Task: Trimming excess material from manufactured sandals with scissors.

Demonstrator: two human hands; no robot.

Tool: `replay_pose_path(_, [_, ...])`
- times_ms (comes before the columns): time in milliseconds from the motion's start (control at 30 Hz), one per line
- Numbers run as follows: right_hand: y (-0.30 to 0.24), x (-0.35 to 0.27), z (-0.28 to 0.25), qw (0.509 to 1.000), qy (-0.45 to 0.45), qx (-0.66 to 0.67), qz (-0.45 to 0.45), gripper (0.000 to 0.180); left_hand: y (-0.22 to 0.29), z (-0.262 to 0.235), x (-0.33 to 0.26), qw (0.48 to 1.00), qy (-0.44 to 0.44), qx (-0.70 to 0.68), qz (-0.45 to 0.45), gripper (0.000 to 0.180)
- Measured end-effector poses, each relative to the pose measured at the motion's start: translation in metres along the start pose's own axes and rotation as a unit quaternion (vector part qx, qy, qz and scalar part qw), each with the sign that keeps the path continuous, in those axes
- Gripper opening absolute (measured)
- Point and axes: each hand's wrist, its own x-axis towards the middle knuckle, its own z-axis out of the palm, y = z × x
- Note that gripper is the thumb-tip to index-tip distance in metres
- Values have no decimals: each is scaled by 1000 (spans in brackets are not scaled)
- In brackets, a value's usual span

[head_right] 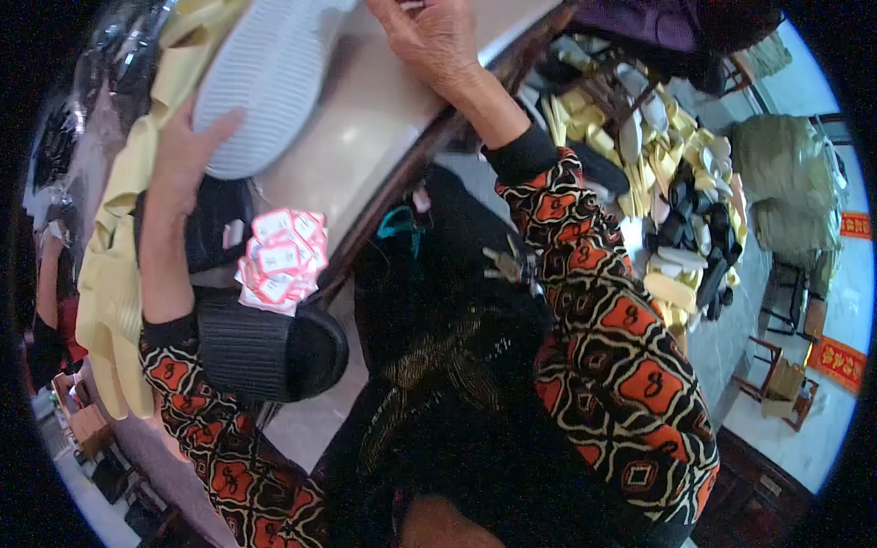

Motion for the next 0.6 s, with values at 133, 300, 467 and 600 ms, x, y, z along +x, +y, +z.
replay_pose_path(133, [-12,-76,-42,987,-19,96,-131,8,3,-2,-7,1000,-23,2,6,46])
replay_pose_path(300, [16,-181,-57,944,-265,66,-187,10,-3,-5,-8,1000,-15,5,-3,46])
replay_pose_path(467, [36,-257,-40,865,-446,-21,231,48,-1,-11,-1,999,-12,34,-37,48])
replay_pose_path(600, [39,-274,-19,836,-516,-136,124,47,8,-3,-7,1000,9,9,22,46])
